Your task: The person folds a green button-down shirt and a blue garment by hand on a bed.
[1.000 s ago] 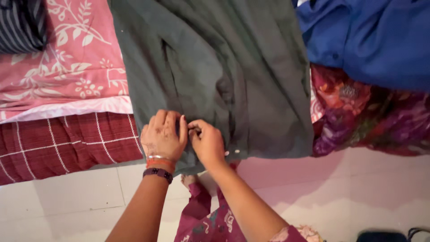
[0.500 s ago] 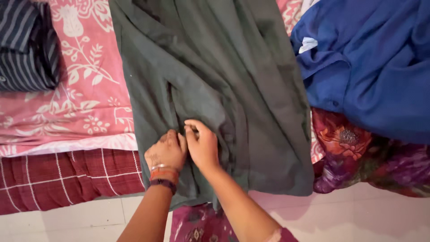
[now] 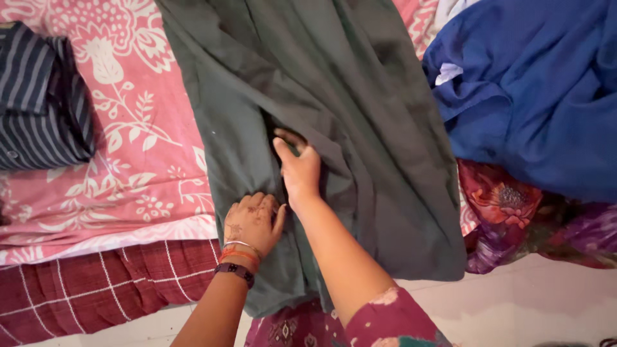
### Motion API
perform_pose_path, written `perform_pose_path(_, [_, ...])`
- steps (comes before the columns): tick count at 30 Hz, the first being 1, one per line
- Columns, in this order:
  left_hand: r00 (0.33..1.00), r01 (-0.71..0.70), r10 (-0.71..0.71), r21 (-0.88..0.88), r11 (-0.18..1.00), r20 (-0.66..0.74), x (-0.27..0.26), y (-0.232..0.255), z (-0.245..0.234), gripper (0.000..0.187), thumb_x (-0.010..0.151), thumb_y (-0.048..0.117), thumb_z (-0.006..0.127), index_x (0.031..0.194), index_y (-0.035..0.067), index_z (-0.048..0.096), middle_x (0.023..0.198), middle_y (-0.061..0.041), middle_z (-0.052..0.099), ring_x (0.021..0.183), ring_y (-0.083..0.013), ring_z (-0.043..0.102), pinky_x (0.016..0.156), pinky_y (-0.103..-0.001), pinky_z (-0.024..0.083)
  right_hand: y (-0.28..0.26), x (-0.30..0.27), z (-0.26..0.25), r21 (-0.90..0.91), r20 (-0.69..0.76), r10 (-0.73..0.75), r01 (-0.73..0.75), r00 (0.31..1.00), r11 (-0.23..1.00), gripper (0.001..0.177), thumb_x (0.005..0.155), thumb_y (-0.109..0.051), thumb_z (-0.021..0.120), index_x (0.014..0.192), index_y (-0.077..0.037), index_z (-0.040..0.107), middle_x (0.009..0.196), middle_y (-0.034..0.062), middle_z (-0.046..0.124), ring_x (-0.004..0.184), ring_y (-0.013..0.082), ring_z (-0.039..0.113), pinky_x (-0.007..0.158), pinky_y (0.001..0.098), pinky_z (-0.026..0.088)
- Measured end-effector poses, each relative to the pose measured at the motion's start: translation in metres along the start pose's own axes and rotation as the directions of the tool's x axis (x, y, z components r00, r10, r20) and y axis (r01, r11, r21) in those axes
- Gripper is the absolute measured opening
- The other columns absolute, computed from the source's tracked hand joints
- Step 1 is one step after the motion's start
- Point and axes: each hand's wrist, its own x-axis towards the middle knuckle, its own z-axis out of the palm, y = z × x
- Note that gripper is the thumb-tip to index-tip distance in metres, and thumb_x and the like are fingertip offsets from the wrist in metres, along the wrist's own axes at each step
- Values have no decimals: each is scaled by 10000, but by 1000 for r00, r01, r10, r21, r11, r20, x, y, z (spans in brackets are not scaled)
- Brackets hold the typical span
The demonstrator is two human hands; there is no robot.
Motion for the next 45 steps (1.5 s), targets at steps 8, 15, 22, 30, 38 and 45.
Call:
perform_pose_path(8, [983,89,-90,-9,996,-160,22,-13,-3,642,891,415,649,1408,68,488,1548,-140,403,1472,-345,335,1174,-584,238,-5,23,28,-44,222,-4,14,975,999,541,953,-289,699,1415,-27,597,1125,50,723,824,66,555,695,235,461])
perform_pose_path(15, [994,88,-86,29,996,-70,40,-21,9,997,862,546,582,1578,-52,228,1663,-202,188,1543,-355,151,1202,-634,85,-15,46,26,-13,459,182,-198,869,980,686,856,-283,807,1388,26,502,1330,69,668,1257,145,590,1091,291,405])
perform_pose_path(22, [996,36,-43,94,995,72,27,-24,8,916,880,570,564,1555,15,291,1666,-139,195,1544,-329,137,1203,-601,92,-47,52,9,-223,341,445,-389,828,894,492,862,-371,819,1194,-34,687,881,20,560,807,230,470,763,380,370])
perform_pose_path(30, [999,31,-32,8,999,22,33,-27,7,832,889,539,565,1515,24,378,1618,-142,291,1514,-328,201,1191,-601,109,-70,123,45,0,383,275,-298,882,954,324,829,-348,807,948,-55,738,807,24,713,671,149,634,601,284,481])
perform_pose_path(38, [974,216,-220,-73,974,-47,110,-49,-12,678,960,458,584,1523,115,423,1607,-62,340,1542,-269,229,1253,-639,71,-83,123,49,-9,298,234,-243,926,970,301,863,-382,809,986,-129,701,791,-60,662,594,52,549,488,229,356])
perform_pose_path(45, [983,165,-161,43,985,-84,175,-67,-4,849,947,520,542,1607,67,259,1701,-148,148,1578,-323,112,1223,-639,44,-87,129,51,-136,308,270,-238,912,962,263,845,-292,824,902,-73,691,670,-18,600,443,86,469,431,255,368])
